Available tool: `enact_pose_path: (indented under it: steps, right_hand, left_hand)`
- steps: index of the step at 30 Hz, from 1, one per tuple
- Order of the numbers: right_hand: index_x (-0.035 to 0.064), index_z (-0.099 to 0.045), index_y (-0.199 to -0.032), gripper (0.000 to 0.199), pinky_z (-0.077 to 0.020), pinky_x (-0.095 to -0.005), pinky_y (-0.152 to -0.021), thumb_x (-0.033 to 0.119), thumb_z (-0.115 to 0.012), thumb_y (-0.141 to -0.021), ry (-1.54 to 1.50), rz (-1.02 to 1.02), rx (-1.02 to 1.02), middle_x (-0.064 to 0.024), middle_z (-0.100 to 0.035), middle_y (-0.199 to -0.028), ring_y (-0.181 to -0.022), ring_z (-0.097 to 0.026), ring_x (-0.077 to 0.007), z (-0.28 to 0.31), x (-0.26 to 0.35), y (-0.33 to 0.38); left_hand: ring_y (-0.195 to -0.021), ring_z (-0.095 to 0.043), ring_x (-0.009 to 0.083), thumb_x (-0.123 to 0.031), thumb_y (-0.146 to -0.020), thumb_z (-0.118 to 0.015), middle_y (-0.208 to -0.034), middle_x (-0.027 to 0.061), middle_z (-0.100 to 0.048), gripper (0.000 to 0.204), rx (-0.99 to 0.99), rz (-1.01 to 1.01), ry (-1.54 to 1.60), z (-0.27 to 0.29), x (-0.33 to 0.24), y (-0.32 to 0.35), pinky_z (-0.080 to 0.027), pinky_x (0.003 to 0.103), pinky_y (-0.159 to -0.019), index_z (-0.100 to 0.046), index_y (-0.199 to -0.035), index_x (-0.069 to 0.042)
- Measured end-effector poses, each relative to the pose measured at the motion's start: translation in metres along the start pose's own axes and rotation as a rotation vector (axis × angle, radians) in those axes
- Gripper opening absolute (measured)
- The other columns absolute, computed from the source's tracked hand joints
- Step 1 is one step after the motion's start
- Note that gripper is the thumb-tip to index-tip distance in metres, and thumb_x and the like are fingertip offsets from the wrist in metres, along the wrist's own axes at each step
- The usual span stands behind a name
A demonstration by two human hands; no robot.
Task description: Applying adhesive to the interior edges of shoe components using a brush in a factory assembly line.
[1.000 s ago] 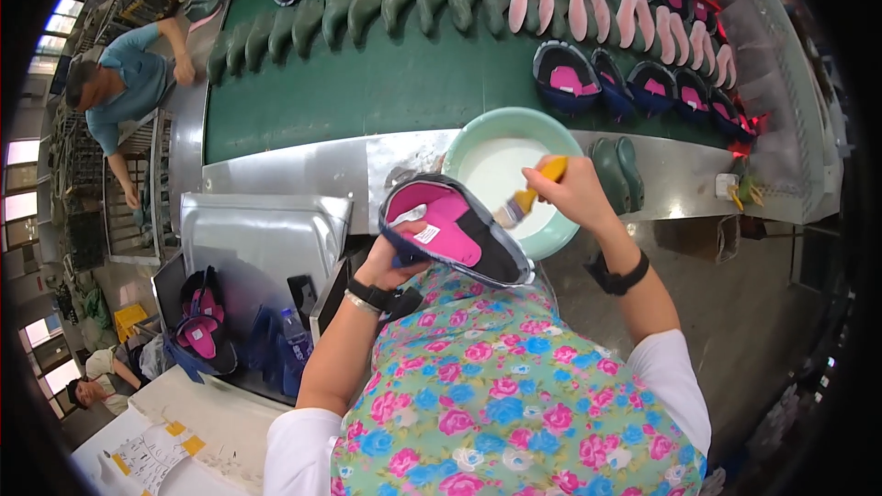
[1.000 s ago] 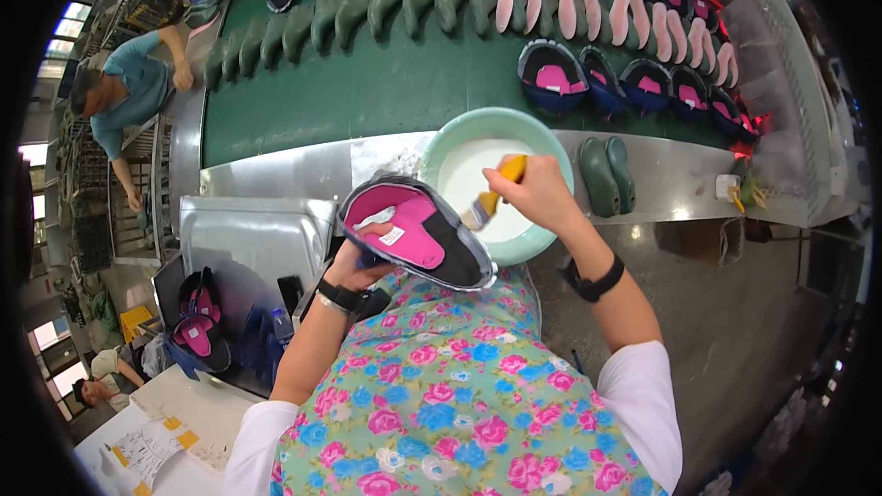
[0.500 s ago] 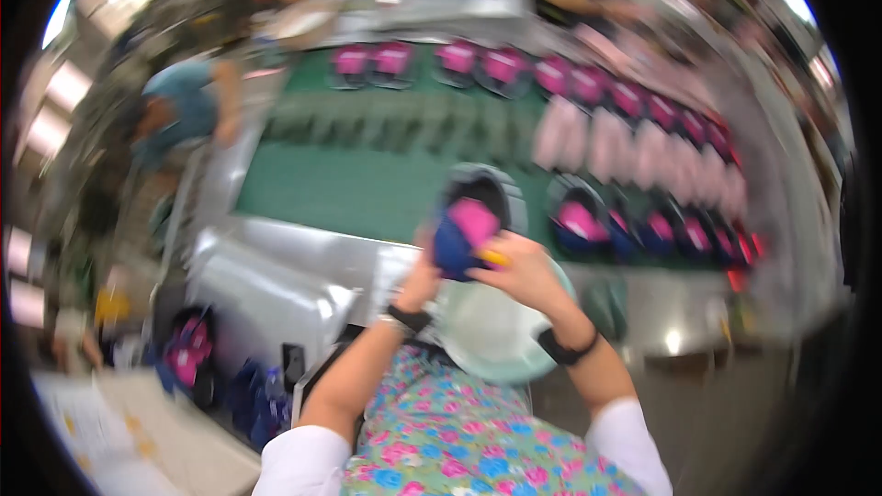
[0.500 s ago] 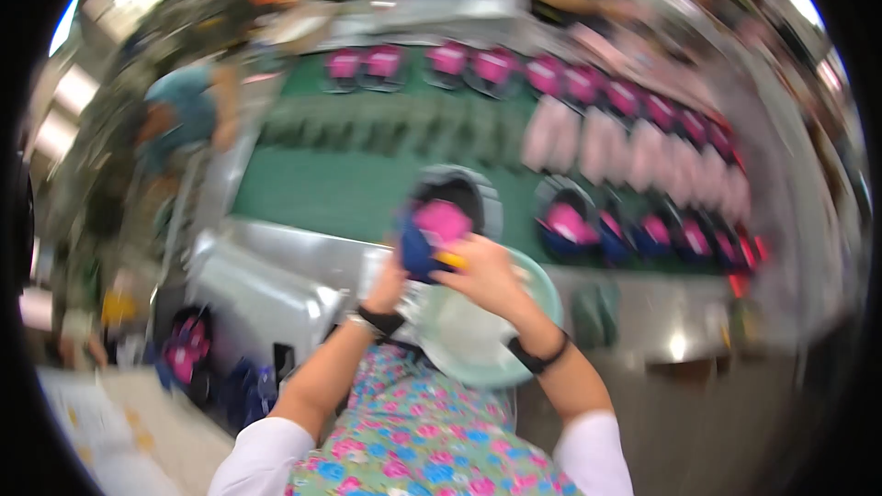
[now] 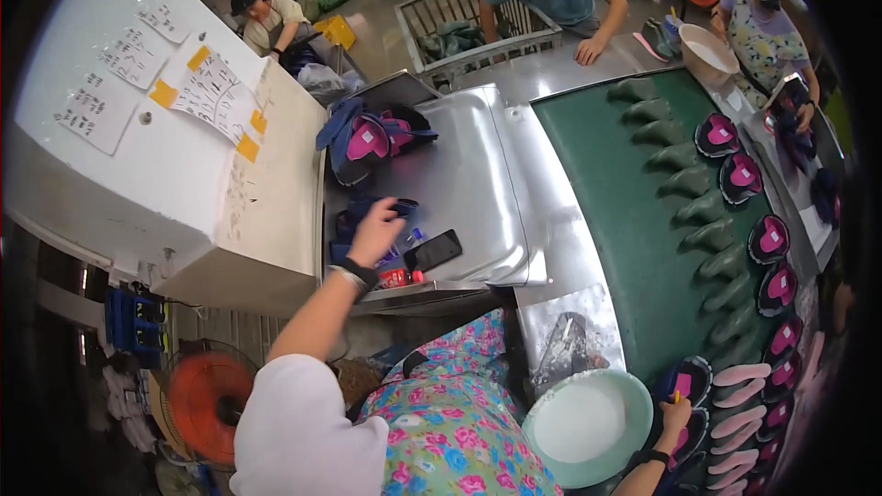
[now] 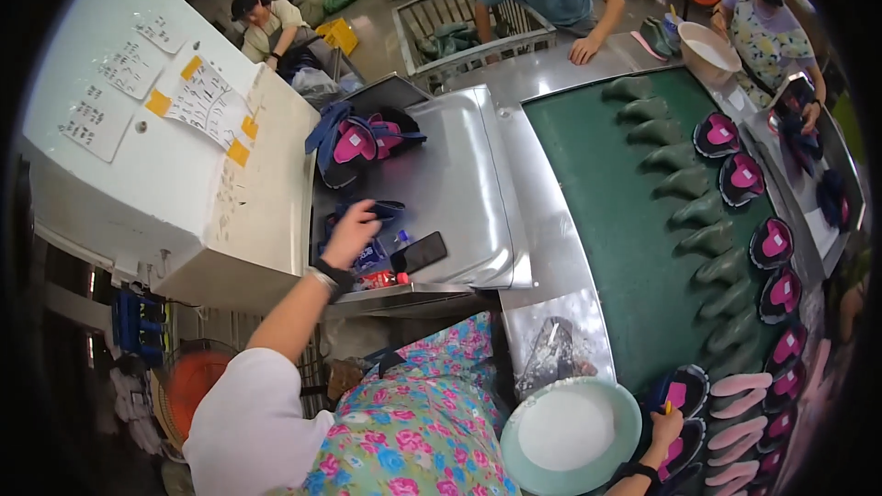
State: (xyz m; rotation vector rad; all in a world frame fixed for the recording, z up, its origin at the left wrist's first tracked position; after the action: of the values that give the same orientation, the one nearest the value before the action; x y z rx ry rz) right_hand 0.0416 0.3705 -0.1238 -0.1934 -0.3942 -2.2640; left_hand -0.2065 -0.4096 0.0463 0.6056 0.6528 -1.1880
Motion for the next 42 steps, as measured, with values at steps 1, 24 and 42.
enact_pose_path:
  steps: [1, 24, 42]
  right_hand:
    - [-0.0003, -0.064, -0.087, 0.034, -0.0474, -0.0402, -0.068, 0.014, -0.077, -0.059, 0.020, 0.026, 0.071, -0.0183, -0.063, -0.075, -0.074, -0.063, -0.0350, -0.003, 0.009, -0.003]
    - [-0.0018, -0.063, -0.097, 0.029, -0.0477, -0.0405, -0.071, 0.016, -0.070, -0.076, -0.167, 0.251, -0.129, -0.0184, -0.063, -0.085, -0.077, -0.061, -0.0352, -0.078, 0.358, -0.084]
    - [-0.0008, -0.064, -0.094, 0.022, -0.0486, -0.0387, -0.069, 0.010, -0.070, -0.076, -0.083, 0.400, -0.164, -0.0174, -0.063, -0.082, -0.074, -0.061, -0.0327, -0.008, 0.360, -0.009]
  left_hand:
    - [-0.093, -0.058, 0.0226, -0.014, -0.081, -0.066, -0.116, 0.0175, -0.057, 0.058, -0.106, 0.028, -0.070, 0.035, 0.019, -0.006, -0.050, 0.033, -0.078, -0.041, -0.133, -0.003]
    - [-0.112, -0.052, 0.0421, -0.009, -0.073, -0.061, -0.122, 0.0262, -0.052, 0.071, -0.287, 0.198, -0.367, 0.220, 0.135, -0.284, -0.044, 0.045, -0.095, -0.034, -0.138, -0.014]
    - [-0.089, -0.063, 0.0363, 0.004, -0.064, -0.052, -0.099, 0.0150, -0.066, 0.058, 0.161, -0.460, -0.383, 0.122, -0.101, -0.196, -0.051, 0.040, -0.076, -0.060, -0.115, -0.020]
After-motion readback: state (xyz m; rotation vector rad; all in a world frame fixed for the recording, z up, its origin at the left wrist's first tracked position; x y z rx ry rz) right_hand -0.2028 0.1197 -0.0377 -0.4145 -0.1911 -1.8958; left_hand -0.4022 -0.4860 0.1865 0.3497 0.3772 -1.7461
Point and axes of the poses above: each hand's wrist, its own y-axis away from the middle knuckle, its own z-axis out of the back of the hand, x = y × z, the point moved 8 cm from there along -y, towards the middle knuckle
